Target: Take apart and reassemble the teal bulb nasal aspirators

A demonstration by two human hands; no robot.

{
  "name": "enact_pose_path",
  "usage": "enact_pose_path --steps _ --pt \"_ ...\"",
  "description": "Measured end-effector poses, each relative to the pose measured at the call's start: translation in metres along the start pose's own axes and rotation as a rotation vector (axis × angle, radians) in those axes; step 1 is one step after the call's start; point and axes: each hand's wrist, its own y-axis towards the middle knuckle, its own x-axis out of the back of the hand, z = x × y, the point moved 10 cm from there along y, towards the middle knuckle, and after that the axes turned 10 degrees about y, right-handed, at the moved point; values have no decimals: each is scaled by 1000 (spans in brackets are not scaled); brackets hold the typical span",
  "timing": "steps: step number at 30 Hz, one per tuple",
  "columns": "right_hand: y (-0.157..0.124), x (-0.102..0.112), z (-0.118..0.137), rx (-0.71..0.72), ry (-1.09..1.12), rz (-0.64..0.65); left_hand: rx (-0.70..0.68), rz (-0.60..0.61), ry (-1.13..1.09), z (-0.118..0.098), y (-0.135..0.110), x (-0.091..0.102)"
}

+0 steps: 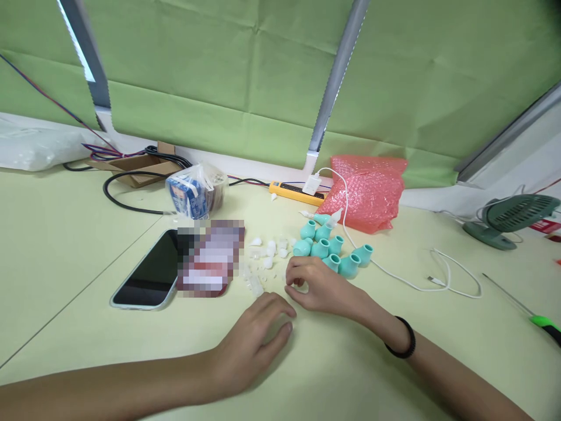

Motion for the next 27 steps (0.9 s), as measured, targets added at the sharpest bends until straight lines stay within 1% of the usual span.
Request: enact_pose_path --steps 2,3,5,8,10,11,13,15,17,22,25,27 --pt "0 4 -3 -45 8 9 94 -41 -81 12 2 3" --pt "0 6 -6 -67 3 9 116 -52 -99 16 2 3" --pt "0 5 -11 -92 1 14 110 -41 -92 16 3 0" --pt "1 -2 -19 -93 19 47 53 -5 -56 11 2 -4" --pt "1 0 -21 -97 50 34 48 4 -74 10 2 -5" --pt "1 2 -22 -106 86 21 71 -4 -109 13 3 -4" --pt "0 4 -21 -124 223 31 161 -43 -238 23 3 -2" --pt "-2 1 -17 -143 393 87 260 -88 -393 34 4 -1" --pt "-3 -4 -16 -174 533 135 314 -109 -501 40 4 -2" --pt "-5 -21 -26 -296 784 168 396 -122 -560 45 4 -3" --pt "-5 -25 -28 -333 821 178 429 -112 -594 47 3 -5" --pt "-4 -20 -25 -308 737 181 424 -108 -600 47 3 -6"
